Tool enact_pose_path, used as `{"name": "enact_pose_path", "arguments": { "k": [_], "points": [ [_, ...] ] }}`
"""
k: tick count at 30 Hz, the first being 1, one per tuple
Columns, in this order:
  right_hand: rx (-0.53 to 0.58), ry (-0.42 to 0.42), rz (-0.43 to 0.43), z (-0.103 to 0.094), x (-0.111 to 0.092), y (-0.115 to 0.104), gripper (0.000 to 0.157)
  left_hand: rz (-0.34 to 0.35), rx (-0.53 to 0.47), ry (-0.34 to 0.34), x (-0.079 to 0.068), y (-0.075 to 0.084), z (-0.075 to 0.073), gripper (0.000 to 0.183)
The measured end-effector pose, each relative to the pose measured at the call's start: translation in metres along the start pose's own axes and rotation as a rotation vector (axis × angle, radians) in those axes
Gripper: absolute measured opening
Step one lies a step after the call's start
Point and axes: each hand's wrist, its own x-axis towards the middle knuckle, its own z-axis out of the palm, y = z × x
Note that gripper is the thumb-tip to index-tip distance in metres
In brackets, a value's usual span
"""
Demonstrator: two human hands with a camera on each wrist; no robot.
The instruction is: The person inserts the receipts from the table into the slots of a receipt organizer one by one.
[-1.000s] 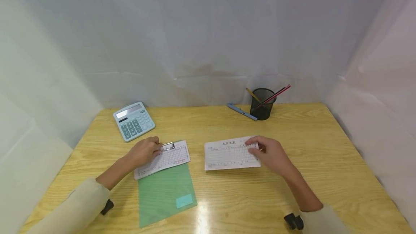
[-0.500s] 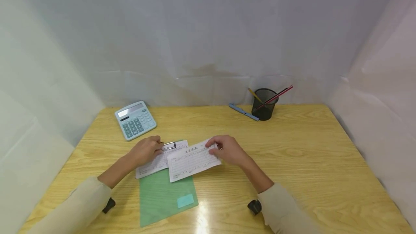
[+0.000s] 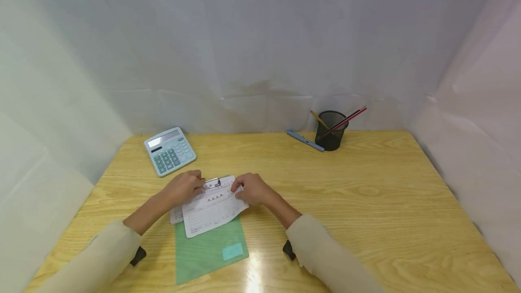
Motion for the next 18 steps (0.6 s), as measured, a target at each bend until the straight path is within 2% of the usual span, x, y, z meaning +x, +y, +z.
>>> {"name": "enact_pose_path", "arguments": {
  "k": [8, 18],
  "points": [
    [-0.035, -0.008, 0.051, 0.015, 0.012, -0.006, 0.009, -0.004, -0.008, -0.031, 0.000, 0.002, -0.001, 0.012],
    [-0.093, 0.000, 0.076, 0.026, 0.022, -0.013, 0.011, 0.034, 0.015, 0.005, -0.002, 0.001, 0.003, 0.009]
  ]
}}
